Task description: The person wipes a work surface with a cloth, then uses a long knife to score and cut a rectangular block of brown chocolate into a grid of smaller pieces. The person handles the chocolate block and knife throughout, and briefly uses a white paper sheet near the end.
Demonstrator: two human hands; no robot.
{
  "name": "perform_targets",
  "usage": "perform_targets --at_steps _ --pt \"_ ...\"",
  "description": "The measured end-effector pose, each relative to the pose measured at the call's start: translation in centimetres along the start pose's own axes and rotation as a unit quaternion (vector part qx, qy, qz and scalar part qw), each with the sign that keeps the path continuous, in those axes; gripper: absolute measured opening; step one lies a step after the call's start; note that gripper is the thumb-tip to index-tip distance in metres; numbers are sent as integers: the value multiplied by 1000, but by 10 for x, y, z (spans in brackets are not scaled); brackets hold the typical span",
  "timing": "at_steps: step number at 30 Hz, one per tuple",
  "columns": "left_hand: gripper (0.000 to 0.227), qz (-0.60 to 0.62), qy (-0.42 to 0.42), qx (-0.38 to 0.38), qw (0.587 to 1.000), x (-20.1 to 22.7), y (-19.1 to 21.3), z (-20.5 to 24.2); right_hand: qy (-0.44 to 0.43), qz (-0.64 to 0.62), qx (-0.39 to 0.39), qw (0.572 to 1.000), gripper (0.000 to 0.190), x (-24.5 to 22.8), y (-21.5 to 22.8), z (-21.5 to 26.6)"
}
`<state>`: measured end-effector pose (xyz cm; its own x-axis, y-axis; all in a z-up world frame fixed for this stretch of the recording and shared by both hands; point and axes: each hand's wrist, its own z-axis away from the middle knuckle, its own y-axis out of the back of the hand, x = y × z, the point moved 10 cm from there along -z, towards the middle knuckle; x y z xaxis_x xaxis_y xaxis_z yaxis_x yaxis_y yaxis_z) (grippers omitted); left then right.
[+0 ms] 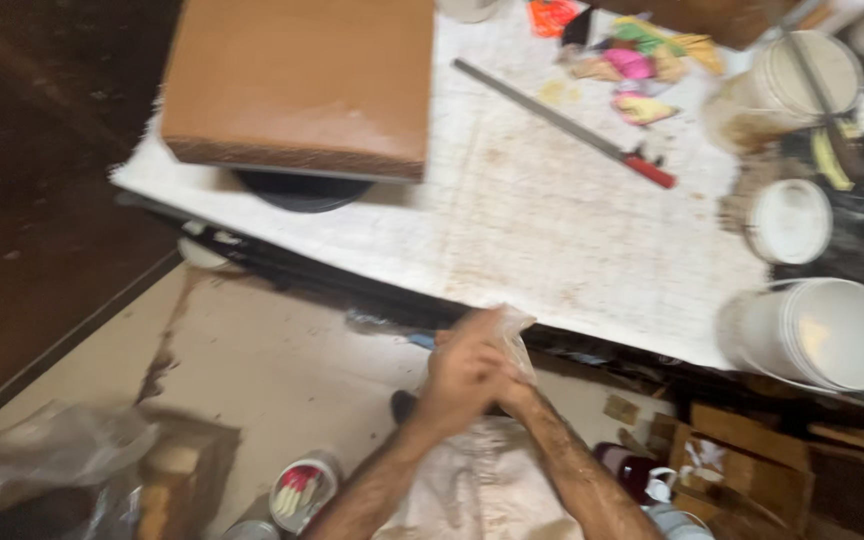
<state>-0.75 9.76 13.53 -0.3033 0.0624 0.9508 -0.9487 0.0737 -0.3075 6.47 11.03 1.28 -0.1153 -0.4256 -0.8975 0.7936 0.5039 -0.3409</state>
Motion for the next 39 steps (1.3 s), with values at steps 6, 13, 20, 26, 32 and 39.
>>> perform_targets --at_steps 6,13,20,26,32,39 --pt "67 72 201 143 966 -41 52 6 70 22 29 997 50 -60 49 25" --pt "74 485 294 -59 821 -81 -73 -20 30 -49 42 997 57 -76 73 28" --pt "77 -396 -113 3 911 -5 -88 -79 -12 -260 167 951 55 -64 133 41" --pt "80 -323 -9 -92 942 -22 -148 -110 97 -290 230 924 58 -98 205 73" --pt "67 171 333 -58 926 -102 -197 -108 193 -81 293 933 60 -162 232 140" --pt "29 -69 -38 -292 953 -44 -283 -151 255 -243 248 902 56 -187 271 219"
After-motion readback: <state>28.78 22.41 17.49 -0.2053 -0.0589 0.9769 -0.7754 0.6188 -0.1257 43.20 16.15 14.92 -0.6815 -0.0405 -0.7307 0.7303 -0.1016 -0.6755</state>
